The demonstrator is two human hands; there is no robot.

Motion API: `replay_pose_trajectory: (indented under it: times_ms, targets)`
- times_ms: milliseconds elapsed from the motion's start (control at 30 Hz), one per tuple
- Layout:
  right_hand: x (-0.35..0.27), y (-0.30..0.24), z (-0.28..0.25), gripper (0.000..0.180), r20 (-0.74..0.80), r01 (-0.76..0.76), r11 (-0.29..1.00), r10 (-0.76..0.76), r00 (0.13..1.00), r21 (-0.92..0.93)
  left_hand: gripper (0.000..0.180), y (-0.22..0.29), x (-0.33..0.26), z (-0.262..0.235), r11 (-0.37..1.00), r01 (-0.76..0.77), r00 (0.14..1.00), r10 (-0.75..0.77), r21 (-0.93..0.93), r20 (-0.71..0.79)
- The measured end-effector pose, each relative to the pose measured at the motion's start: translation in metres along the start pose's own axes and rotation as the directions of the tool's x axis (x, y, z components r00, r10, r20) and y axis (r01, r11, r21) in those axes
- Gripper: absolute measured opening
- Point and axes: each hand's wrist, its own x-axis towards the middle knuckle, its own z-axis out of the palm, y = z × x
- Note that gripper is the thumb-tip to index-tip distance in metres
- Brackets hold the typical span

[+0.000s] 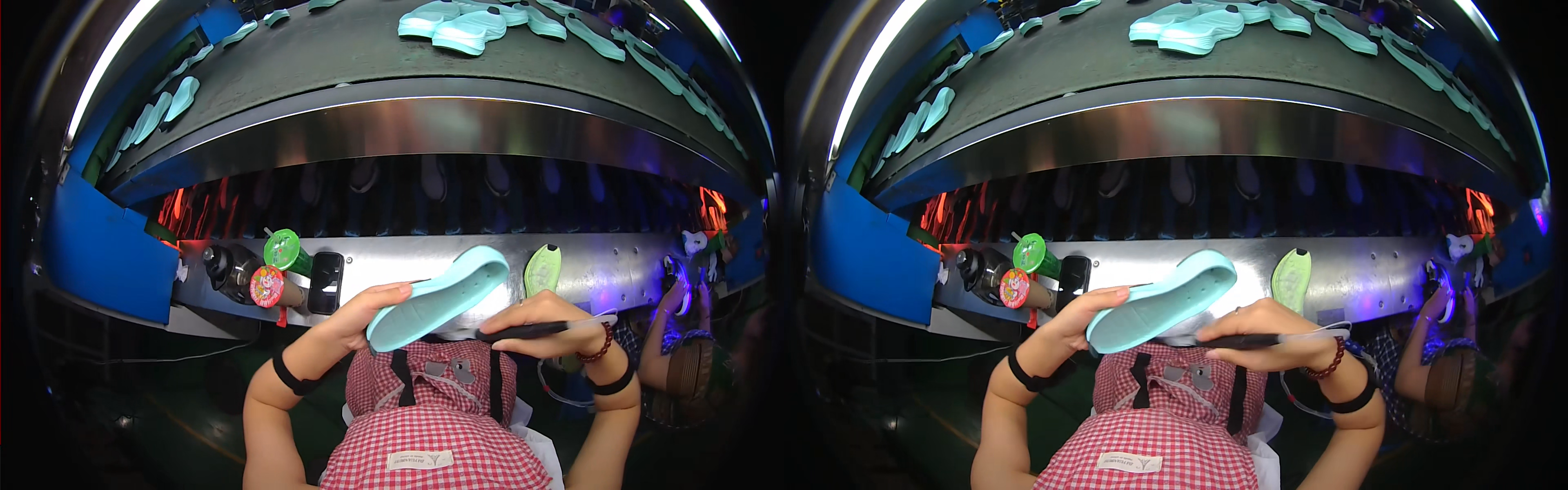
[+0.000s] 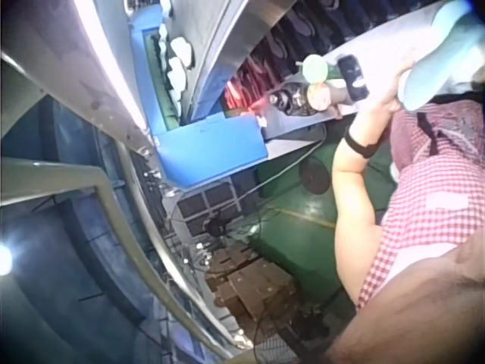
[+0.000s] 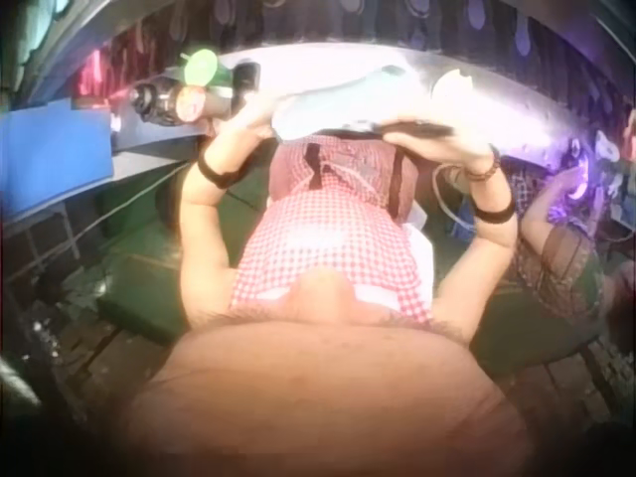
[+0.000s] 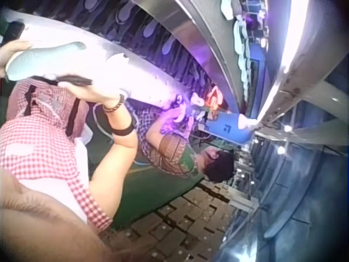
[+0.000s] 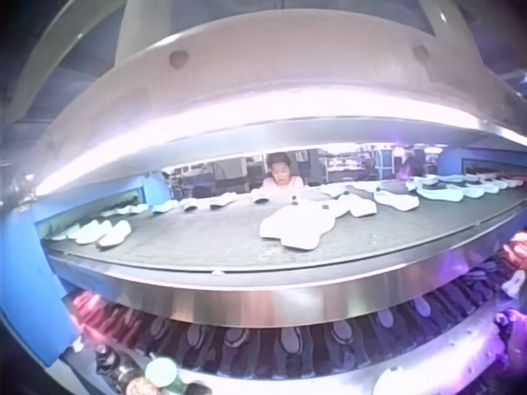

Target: Applying adhesive or primer to shoe insoles using a brush at a conveyor station.

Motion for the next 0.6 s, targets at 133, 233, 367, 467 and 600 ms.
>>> replay_pose_trajectory:
  times_ms: [133,233,367,467,600]
  targets:
    - [0.018,-0.004,0.030,0.022,-0.375,0.010,0.936,0.130,0.918,0.351,0.049,-0.019,0.019,0.009,0.913,-0.023,0.993,0.067,-0.407,0.094]
    - [0.017,0.021,0.031,0.015,-0.530,-0.040,0.925,0.252,0.809,0.379,0.051,-0.030,0.016,-0.001,0.860,-0.024,0.984,0.111,-0.510,0.141]
    - [0.015,0.049,0.042,0.019,-0.823,-0.041,0.927,0.352,0.447,0.374,0.048,-0.045,0.024,0.000,0.847,-0.039,0.990,0.103,-0.530,0.092]
    - [0.018,0.024,0.063,0.020,-0.750,-0.088,0.975,0.213,0.626,0.203,0.047,-0.037,0.029,-0.002,0.875,-0.136,0.989,0.149,-0.465,-0.009]
    - [-0.007,0.007,0.048,0.019,-0.661,0.334,0.683,0.291,0.692,0.650,0.055,0.018,-0.026,-0.003,0.806,-0.431,0.872,0.488,-0.406,0.042]
